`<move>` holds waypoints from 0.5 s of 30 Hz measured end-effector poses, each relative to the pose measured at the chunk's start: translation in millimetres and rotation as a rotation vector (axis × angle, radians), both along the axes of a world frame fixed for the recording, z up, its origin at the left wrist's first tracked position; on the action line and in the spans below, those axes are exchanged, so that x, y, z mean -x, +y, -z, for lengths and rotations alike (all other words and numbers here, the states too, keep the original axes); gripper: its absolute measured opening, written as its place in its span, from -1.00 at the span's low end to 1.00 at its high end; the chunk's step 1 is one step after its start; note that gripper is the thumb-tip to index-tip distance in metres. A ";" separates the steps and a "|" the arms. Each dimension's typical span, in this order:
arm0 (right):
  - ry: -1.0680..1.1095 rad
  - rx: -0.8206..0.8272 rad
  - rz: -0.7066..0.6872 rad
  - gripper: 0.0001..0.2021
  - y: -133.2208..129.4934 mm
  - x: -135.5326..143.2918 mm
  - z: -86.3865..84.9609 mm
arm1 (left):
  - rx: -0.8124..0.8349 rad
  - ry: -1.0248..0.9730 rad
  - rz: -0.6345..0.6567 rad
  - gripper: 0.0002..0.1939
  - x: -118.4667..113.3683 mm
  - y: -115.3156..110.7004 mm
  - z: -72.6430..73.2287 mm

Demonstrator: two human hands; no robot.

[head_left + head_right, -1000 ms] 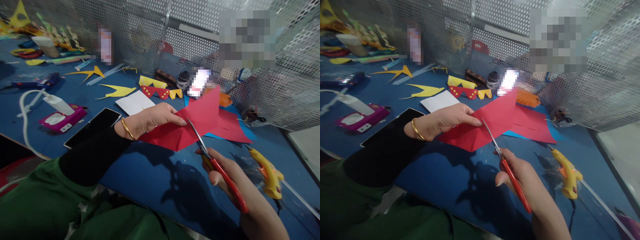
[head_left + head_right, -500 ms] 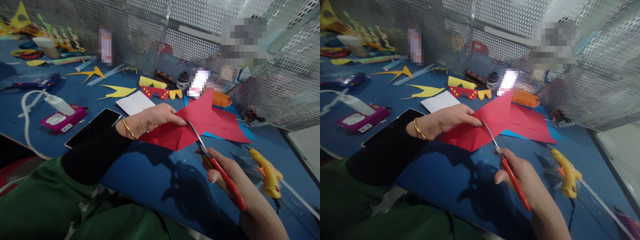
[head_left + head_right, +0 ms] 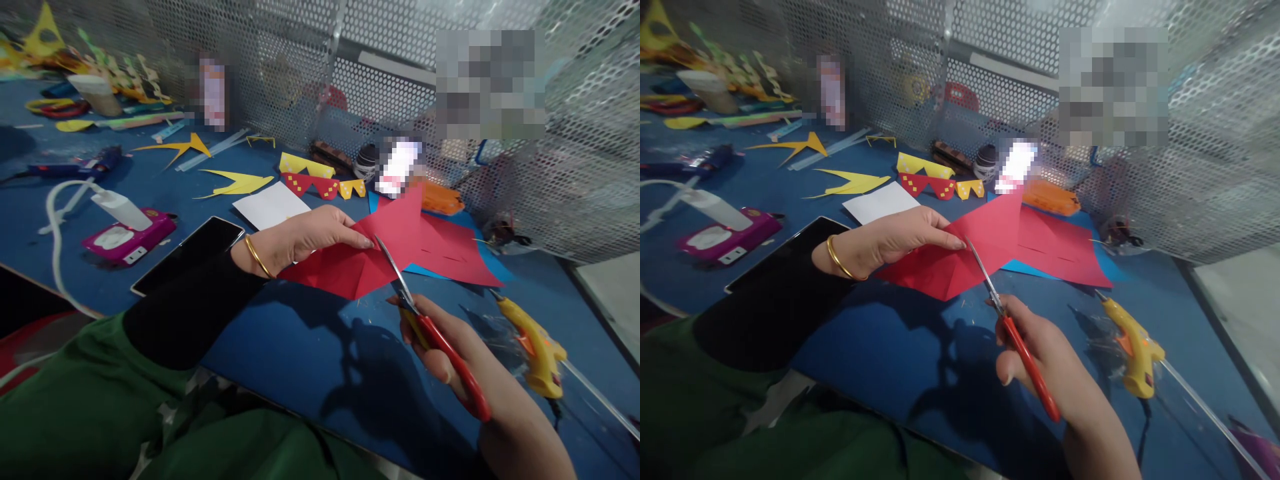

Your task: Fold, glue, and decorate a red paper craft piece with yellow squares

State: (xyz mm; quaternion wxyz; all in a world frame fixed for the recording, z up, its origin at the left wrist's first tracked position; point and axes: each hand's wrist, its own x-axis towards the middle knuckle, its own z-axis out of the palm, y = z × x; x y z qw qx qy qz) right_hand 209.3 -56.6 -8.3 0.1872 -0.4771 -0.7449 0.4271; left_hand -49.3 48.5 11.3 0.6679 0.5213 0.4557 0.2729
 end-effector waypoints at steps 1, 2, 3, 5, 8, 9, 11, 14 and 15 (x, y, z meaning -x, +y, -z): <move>-0.002 0.005 -0.008 -0.21 0.1 -0.6 -0.3 | -0.003 0.005 0.000 -0.94 0.0 -0.2 0.0; -0.002 0.010 -0.013 -0.22 0.3 -1.3 -0.4 | -0.005 0.008 0.001 -0.94 -0.1 -0.3 0.1; -0.002 0.013 -0.013 -0.23 0.5 -2.0 -0.3 | -0.006 0.010 0.000 -0.94 -0.1 -0.3 0.3; 0.004 0.028 -0.002 -0.23 0.5 -2.8 0.2 | -0.001 0.007 0.000 -0.95 -0.3 -0.5 0.3; 0.004 0.068 0.002 -0.19 0.1 -3.4 1.1 | 0.008 0.010 0.004 -0.94 -0.1 -1.7 -1.8; -0.002 0.079 0.008 -0.18 -0.1 -3.8 1.4 | 0.006 0.017 0.000 -0.94 0.1 -2.4 -3.2; -0.011 0.094 0.021 -0.16 -0.2 -5.9 1.5 | 0.001 0.029 -0.017 -0.94 1.2 -3.4 -6.2; -0.022 0.082 0.018 -0.16 0.2 -14.7 -0.8 | -0.002 -0.002 -0.053 -0.93 4.8 -1.6 -8.2; -0.035 0.055 0.016 -0.18 0.5 -19.4 -2.4 | -0.004 -0.027 -0.063 -0.94 6.6 0.2 -7.7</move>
